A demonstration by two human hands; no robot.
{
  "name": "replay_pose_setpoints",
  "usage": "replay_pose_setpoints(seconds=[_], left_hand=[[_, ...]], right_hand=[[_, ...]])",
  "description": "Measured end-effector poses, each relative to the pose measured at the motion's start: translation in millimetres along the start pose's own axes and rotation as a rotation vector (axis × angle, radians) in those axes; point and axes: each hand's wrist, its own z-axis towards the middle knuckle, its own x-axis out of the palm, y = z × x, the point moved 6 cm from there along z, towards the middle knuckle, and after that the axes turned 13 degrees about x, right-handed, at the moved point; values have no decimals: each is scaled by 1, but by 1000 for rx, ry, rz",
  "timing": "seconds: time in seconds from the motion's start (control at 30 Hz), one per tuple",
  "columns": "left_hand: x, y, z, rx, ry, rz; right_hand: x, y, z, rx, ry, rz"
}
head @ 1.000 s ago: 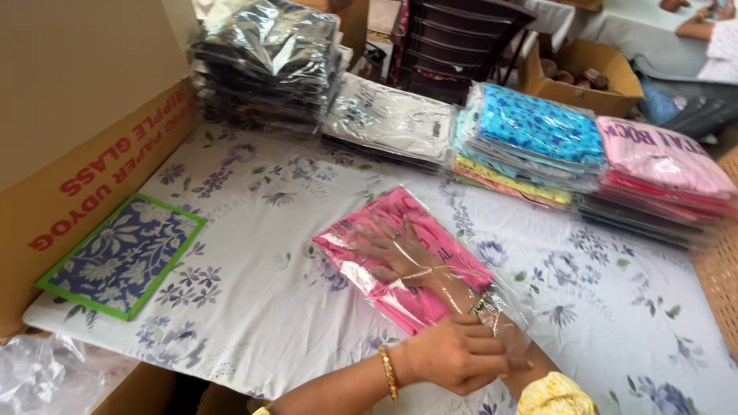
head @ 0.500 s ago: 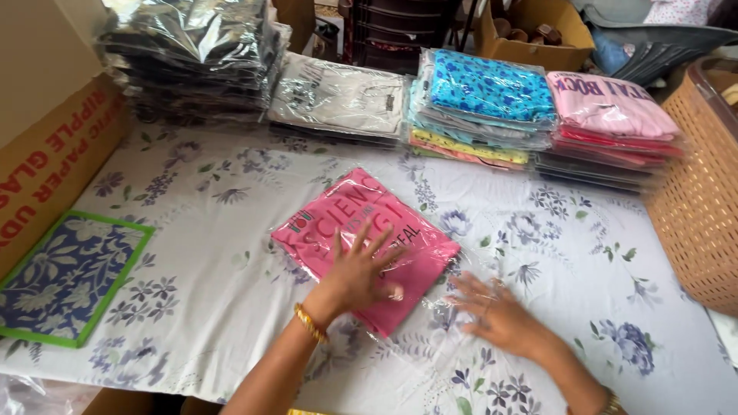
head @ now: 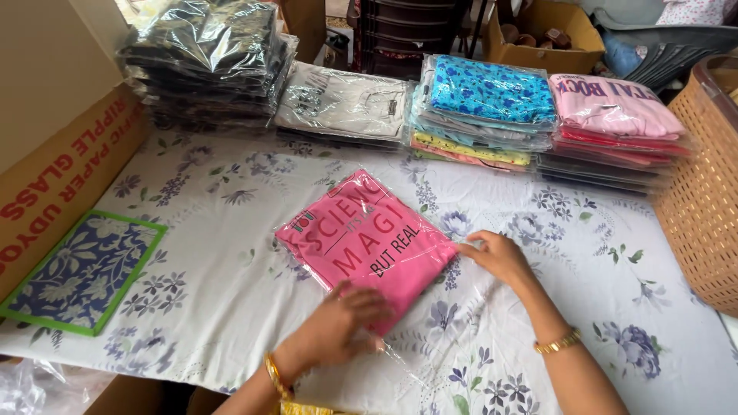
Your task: The person spreads a pink t-shirt flat on a table, folds the sleeves and sides inward, then folds it into a compact rectangle. They take a clear plastic bag from a box, insert the folded shirt into the bag, seal it, and place the packed shirt onto a stack of similarly packed garments.
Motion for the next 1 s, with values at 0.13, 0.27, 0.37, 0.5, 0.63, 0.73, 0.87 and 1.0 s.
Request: replay_pose_setpoints(seconds=[0.13, 0.27, 0.37, 0.5, 0.63, 0.73, 0.87, 1.0], left_hand=[[-41, 29, -6, -177, -356, 51], [-54, 66, -18, -366, -529, 21], [-40, 102, -30, -496, -746, -223], [-21, 133, -29, -539, -845, -608], [-23, 135, -16, -445, -897, -798], [-26, 126, -3, -450, -902, -975], [-20, 116, 5, -499, -1003, -1382], [14, 144, -14, -516, -1012, -1539]], right_hand=[[27, 40, 25, -84, 19, -165], [70, 47, 71, -124, 227, -31], [62, 90, 64, -155, 312, 192], [-16, 165, 41, -282, 75, 63], [-106, 259, -83, -459, -358, -248], [-92, 276, -144, -619, -573, -413], [16, 251, -217, -890, -331, -417], [89, 173, -219, -696, 167, -575]])
